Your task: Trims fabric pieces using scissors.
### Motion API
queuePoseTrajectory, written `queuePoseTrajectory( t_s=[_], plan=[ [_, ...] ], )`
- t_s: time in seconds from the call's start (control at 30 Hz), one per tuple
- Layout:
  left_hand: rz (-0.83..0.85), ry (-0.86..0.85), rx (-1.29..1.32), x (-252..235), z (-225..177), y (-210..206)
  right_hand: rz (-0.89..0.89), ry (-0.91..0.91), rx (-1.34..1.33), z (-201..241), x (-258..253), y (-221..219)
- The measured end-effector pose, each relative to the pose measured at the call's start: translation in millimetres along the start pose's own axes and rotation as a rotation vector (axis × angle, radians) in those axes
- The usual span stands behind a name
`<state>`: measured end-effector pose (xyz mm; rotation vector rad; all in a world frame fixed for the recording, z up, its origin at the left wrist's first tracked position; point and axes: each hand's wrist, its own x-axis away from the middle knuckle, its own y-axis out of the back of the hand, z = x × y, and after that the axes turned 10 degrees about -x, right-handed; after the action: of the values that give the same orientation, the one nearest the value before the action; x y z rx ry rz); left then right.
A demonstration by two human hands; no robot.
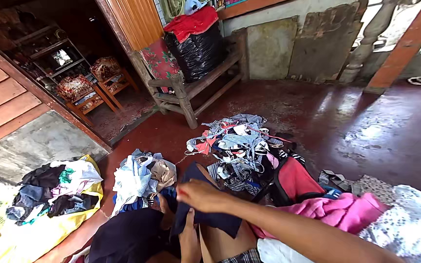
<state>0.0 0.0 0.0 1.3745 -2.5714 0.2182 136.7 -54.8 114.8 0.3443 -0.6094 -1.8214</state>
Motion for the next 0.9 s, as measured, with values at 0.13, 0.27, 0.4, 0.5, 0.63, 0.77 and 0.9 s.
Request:
queuePoseTrajectory(
  t_s=[0.13,0.27,0.4,0.5,0.63,0.77,0.9],
  plan=[
    [0.023,0.116,0.009,-15.2,24.6,12.3,-0.220,-0.105,0.145,-43.3,-14.0,43.4],
    [0.158,0.000,-0.370,-32.5,31.6,29.4,-0.031,-0.038,0.143,-84.6,-18.9,54.1],
    [0.264,0.024,-1.500,-35.2,3.6,65.0,0.017,-0.015,0.121,-90.4,-21.2,59.3],
    [0.154,-0.199,-1.552,-7.2,-30.9,53.8,0.011,0.017,0.045,-96.0,-23.9,59.8],
    [0.312,-0.900,-1.286,29.5,-41.7,-4.2,0.029,0.041,0.001,-102.7,-27.5,58.9],
    [0.425,-1.149,-1.352,38.8,-2.3,-44.4,0.021,0.035,0.023,-99.1,-23.0,58.4],
    [0.320,-1.151,-1.371,32.9,0.1,-42.4,0.037,0.005,0.010,-96.9,-22.1,61.4]
  ],
)
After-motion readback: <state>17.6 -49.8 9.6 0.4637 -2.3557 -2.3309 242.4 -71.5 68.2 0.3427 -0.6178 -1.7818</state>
